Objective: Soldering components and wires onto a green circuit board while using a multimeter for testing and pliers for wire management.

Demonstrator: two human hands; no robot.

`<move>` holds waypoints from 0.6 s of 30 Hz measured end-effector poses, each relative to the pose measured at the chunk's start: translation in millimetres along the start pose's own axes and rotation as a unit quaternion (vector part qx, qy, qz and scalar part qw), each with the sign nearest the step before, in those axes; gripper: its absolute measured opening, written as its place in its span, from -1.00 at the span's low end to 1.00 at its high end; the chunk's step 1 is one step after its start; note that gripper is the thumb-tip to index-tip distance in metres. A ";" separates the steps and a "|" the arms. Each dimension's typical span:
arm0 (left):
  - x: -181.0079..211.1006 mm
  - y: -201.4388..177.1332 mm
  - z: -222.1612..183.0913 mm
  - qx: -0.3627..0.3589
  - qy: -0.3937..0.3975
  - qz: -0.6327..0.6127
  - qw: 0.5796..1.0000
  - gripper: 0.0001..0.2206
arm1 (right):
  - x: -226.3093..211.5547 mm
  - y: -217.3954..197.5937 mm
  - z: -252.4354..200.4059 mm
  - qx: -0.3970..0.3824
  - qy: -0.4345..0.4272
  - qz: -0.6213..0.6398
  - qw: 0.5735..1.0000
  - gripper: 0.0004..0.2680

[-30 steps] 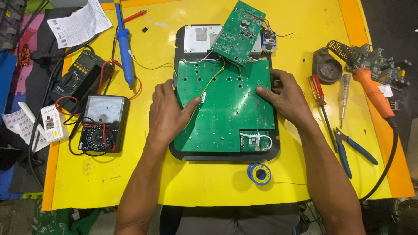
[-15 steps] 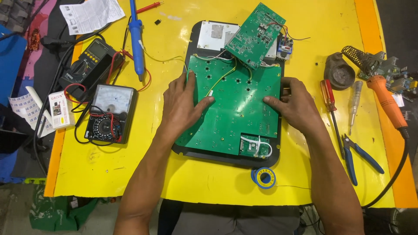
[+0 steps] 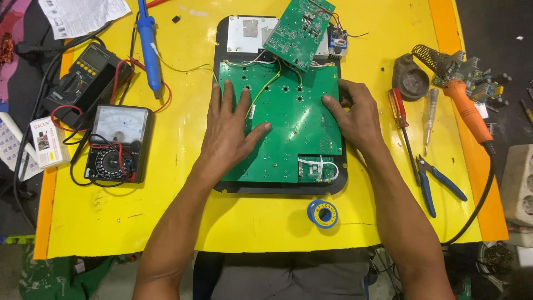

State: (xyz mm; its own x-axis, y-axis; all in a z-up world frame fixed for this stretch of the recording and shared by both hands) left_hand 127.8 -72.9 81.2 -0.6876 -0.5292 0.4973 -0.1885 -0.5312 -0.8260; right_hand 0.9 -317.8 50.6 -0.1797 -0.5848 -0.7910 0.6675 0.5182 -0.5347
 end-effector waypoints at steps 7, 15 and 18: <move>-61.1 -20.7 12.2 0.088 -0.034 -0.112 0.989 -0.45 | -47.9 -16.7 -17.4 0.096 -0.227 -0.182 0.952 -0.69; -78.7 -13.5 13.6 0.205 -0.001 -0.086 0.975 -0.61 | -71.5 2.9 -38.0 0.092 -0.368 -0.117 0.918 -0.60; -56.8 -0.6 11.7 0.077 0.044 -0.012 0.996 -0.66 | -53.4 20.7 -32.3 -0.059 -0.258 -0.220 0.939 -0.51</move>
State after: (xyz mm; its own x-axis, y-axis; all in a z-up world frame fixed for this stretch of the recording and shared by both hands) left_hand 175.2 -50.3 56.5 -0.7445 -0.4582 0.4855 -0.1002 -0.6423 -0.7599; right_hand 1.0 -255.7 72.2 -0.0248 -0.9671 -0.2531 0.5197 0.2038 -0.8297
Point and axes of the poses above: each hand's wrist, its own z-axis towards the middle knuckle, its own y-axis out of the palm, x = y × z, the point moved 5 cm from there along z, towards the middle knuckle, and after that the axes turned 10 degrees about x, right-handed, at the moved point
